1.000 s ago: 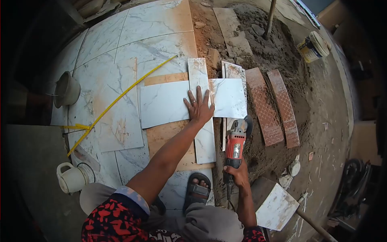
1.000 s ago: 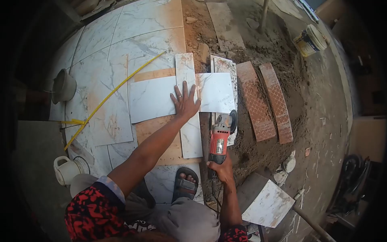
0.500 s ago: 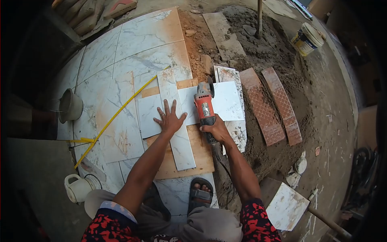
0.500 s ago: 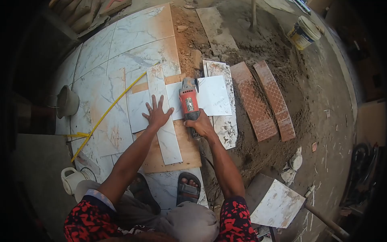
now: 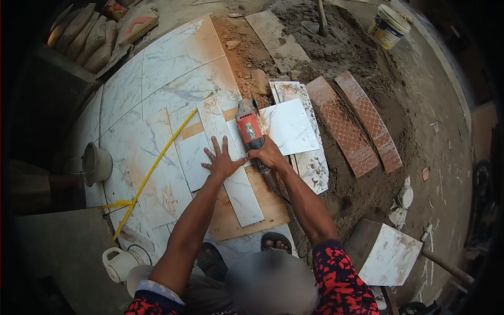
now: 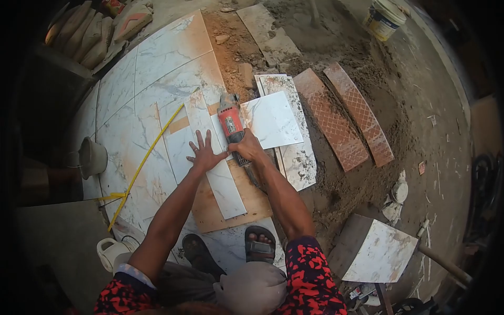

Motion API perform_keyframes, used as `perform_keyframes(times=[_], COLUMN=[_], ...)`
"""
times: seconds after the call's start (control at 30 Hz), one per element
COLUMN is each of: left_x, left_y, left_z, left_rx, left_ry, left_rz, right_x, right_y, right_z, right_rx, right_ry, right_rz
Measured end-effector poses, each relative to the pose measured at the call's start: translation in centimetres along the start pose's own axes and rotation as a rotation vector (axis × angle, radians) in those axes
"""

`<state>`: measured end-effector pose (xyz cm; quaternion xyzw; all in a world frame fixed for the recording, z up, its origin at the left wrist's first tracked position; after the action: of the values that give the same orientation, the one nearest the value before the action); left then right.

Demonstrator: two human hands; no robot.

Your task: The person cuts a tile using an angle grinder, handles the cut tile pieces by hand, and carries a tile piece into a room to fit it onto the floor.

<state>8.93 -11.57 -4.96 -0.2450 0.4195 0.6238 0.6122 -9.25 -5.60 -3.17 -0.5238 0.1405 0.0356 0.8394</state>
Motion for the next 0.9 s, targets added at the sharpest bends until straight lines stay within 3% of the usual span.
perform_keyframes(times=[0.9], left_x=[0.31], left_y=[-0.17], left_z=[-0.37], left_rx=[0.012], left_ry=[0.009], left_rz=[-0.004], right_x=[-0.43], right_y=[-0.51], right_z=[-0.11], right_rx=[0.032], right_ry=[-0.006], right_rz=[0.015])
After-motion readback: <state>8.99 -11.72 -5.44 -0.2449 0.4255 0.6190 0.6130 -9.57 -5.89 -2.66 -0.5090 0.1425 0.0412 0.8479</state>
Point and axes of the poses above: each hand's wrist, its own z-axis away from the middle knuckle, its own x-axis out of the palm, y = z × x, the point moved 9 cm from there along -z, towards the middle knuckle, and after that the axes turned 4 degrees about z, right-handed, at the moved point
